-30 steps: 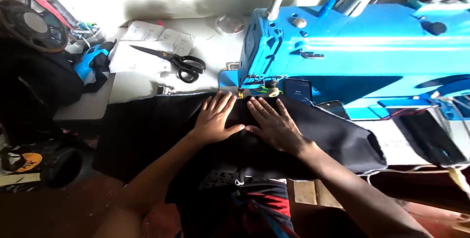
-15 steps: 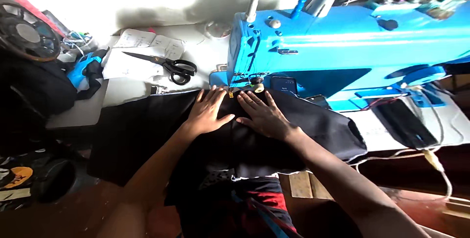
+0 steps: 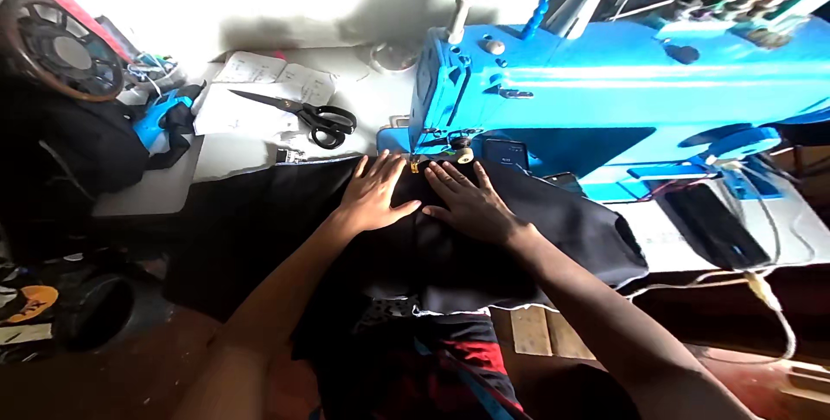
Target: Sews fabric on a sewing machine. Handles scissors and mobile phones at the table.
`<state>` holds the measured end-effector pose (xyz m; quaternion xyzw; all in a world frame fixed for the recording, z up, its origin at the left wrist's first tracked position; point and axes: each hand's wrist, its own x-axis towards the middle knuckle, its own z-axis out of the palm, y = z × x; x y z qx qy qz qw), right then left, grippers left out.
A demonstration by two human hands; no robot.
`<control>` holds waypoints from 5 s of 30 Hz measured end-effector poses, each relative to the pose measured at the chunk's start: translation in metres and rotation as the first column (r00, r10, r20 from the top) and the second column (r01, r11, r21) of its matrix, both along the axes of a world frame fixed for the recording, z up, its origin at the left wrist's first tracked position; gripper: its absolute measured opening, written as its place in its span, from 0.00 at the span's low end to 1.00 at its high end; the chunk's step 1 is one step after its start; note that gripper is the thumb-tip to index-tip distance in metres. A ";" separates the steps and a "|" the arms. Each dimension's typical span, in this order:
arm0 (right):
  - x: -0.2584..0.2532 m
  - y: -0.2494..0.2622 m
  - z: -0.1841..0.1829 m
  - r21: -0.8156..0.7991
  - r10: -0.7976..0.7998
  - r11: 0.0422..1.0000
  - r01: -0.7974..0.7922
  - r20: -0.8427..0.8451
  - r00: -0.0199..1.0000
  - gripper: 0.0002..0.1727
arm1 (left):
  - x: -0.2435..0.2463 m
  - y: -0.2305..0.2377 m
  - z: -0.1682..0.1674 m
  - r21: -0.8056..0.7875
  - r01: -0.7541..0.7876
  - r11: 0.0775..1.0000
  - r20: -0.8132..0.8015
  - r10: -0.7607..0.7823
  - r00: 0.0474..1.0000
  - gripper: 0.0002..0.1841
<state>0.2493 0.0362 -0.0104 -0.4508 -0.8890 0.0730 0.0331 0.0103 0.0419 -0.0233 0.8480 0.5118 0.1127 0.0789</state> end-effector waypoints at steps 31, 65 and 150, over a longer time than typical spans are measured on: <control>-0.020 -0.130 -0.011 0.089 -0.090 0.989 0.118 -0.272 0.958 0.45 | 0.017 -0.086 0.002 -0.038 -0.009 0.999 0.171 0.015 0.985 0.27; 0.005 -0.100 -0.002 0.188 -0.062 0.979 0.080 -0.099 0.993 0.26 | 0.000 -0.082 0.007 -0.159 0.076 0.984 -0.018 -0.080 0.997 0.43; 0.013 -0.054 -0.010 0.096 0.057 0.995 -0.030 -0.300 0.952 0.26 | -0.013 -0.031 -0.002 -0.024 0.195 0.980 0.143 -0.190 0.971 0.25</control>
